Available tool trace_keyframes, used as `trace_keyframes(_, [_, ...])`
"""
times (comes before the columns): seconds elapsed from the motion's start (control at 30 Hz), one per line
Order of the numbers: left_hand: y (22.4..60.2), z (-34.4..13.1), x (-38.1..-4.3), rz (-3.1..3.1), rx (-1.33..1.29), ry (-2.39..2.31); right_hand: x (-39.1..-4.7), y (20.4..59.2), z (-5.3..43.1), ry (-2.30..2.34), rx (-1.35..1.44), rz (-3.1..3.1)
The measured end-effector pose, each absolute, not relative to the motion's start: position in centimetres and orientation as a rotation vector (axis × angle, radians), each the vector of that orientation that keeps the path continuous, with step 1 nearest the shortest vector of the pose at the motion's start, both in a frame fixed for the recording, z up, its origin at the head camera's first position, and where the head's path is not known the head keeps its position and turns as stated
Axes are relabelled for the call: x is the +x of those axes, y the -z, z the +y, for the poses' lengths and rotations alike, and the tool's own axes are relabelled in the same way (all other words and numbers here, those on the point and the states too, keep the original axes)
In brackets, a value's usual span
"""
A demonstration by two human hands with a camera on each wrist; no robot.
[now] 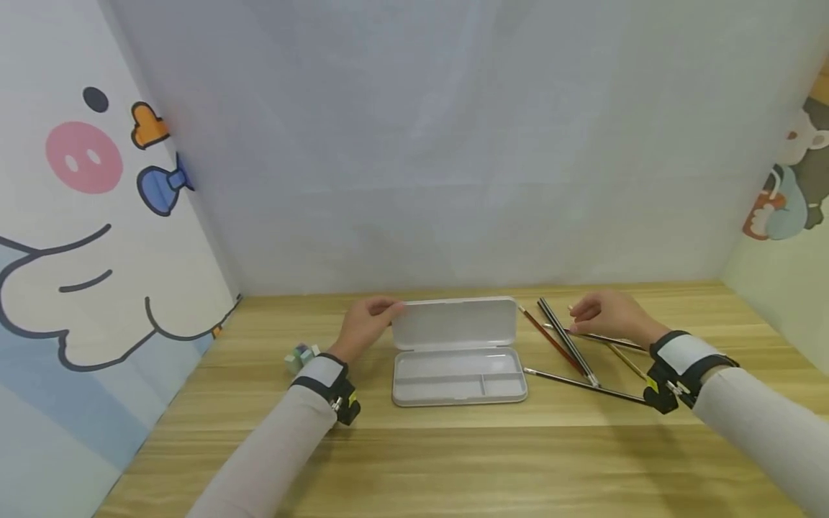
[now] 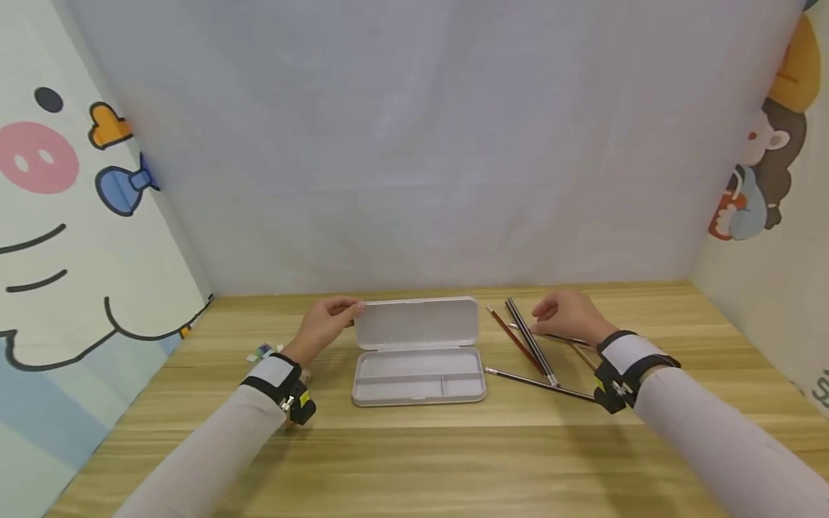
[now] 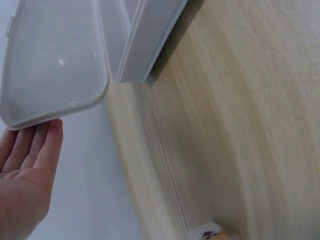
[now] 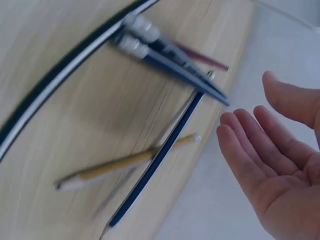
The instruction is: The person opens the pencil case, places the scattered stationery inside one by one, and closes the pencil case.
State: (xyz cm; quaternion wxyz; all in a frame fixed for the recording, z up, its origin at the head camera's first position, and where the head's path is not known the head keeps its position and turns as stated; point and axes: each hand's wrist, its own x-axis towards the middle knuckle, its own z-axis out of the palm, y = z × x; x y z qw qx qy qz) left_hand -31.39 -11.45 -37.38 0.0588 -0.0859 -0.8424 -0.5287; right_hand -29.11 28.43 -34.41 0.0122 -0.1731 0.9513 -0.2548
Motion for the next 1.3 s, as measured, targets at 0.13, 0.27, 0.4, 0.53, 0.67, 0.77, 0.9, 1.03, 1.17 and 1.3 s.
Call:
trace_keyframes(0.13, [37.4,-11.4,-31.6,-2.525,-0.221,1.647,-29.3,34.9,29.6,0.704,-0.544,3.059])
trace_keyframes(0.27, [37.3,-11.3,-31.5,-2.524,-0.223,1.681,-29.3,35.6,30.8,0.632,-0.553,3.124])
trace_keyframes(0.4, [37.1,-11.3,-31.4,-2.516,-0.221,1.701,-29.3,36.2,31.9,0.579,-0.521,3.157])
trace_keyframes(0.53, [37.0,-11.2,-31.3,-2.502,-0.225,1.712,-29.4,36.6,32.6,0.553,-0.478,3.173])
trace_keyframes(0.67, [37.0,-11.2,-31.3,-2.496,-0.226,1.716,-29.5,37.0,32.9,0.541,-0.486,3.179])
trace_keyframes(0.77, [37.1,-11.3,-31.3,-2.493,-0.225,1.725,-29.5,37.3,32.7,0.528,-0.515,3.193])
trace_keyframes(0.9, [37.1,-11.3,-31.2,-2.486,-0.224,1.747,-29.6,37.5,31.9,0.540,-0.555,3.210])
trace_keyframes(1.03, [37.1,-11.2,-31.2,-2.477,-0.229,1.756,-29.7,37.5,31.0,0.570,-0.591,3.229])
trace_keyframes(1.17, [37.0,-11.3,-31.2,-2.480,-0.238,1.757,-29.7,37.3,29.9,0.620,-0.589,3.221])
trace_keyframes(1.3, [37.1,-11.3,-31.2,-2.477,-0.245,1.761,-29.4,37.1,28.8,0.657,-0.480,3.186])
